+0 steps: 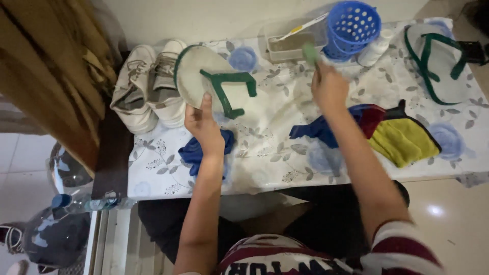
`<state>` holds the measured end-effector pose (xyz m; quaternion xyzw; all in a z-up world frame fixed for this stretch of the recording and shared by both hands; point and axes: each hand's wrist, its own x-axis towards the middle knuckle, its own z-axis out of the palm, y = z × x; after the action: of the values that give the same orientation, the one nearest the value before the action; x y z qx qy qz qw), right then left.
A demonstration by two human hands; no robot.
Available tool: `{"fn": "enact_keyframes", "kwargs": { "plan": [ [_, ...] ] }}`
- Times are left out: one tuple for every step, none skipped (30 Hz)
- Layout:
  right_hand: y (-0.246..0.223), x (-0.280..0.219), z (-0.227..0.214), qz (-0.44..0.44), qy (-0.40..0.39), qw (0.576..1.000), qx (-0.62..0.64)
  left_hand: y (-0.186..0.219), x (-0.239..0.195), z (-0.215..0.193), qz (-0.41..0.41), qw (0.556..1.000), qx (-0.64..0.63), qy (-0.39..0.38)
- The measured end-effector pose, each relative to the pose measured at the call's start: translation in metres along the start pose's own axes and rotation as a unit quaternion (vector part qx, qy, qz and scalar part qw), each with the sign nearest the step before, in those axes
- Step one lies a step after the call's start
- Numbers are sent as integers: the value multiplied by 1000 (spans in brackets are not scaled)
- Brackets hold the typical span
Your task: The person scrubs a white flip-flop with green straps using a green brush, then wipes it with a blue cloth. The flip-flop is turned over to clean the sole, and the person continues scrubbing and wiping until the end of the clip.
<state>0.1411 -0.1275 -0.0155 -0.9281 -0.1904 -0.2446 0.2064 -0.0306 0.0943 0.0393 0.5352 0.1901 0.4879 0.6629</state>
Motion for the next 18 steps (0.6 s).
{"fn": "enact_keyframes", "kwargs": {
  "plan": [
    [8, 23, 16, -55, 43, 996, -61, 0, 1, 0, -35, 996, -80, 6],
    [16, 42, 31, -56, 43, 996, -59, 0, 1, -4, -33, 996, -79, 8],
    [25, 64, 45, -60, 5, 990, -128, 0, 1, -7, -70, 995, -69, 21],
    [33, 85, 60, -63, -33, 978, -196, 0, 2, -10, -106, 992, -59, 34],
    [29, 98, 60, -66, -31, 978, -195, 2, 5, -14, -104, 992, -60, 36],
    [24, 111, 59, 1, -160, 954, -252, 3, 9, -17, -121, 993, -13, 6],
    [20, 124, 59, 68, -284, 907, -305, 5, 12, -21, -138, 990, 34, -24],
    [25, 138, 64, 63, -282, 907, -305, 13, 17, -17, -136, 990, 32, -20],
    [30, 144, 73, 62, -290, 904, -308, 21, 19, -18, -105, 988, 84, -82],
    [35, 149, 82, 60, -298, 900, -312, 30, 20, -19, -74, 978, 135, -144],
    [34, 144, 82, 59, -301, 900, -308, 25, 20, -16, -75, 977, 140, -142],
    [31, 140, 82, 48, -299, 895, -327, 21, 19, -15, -63, 957, 185, -214],
    [24, 145, 81, 31, -289, 892, -346, 17, 23, -12, -44, 933, 227, -277],
    [18, 143, 78, 23, -285, 895, -343, 16, 23, -9, -39, 935, 229, -269],
    [15, 139, 74, 35, -290, 900, -324, 14, 21, -5, -41, 910, 269, -313],
    [13, 135, 70, 47, -294, 904, -306, 12, 19, -1, -43, 882, 308, -356],
    [18, 133, 71, 44, -300, 902, -306, 2, 20, -1, -49, 881, 310, -354],
    [24, 130, 74, 22, -260, 911, -319, -10, 20, -1, -32, 848, 349, -397]
  ]
}}
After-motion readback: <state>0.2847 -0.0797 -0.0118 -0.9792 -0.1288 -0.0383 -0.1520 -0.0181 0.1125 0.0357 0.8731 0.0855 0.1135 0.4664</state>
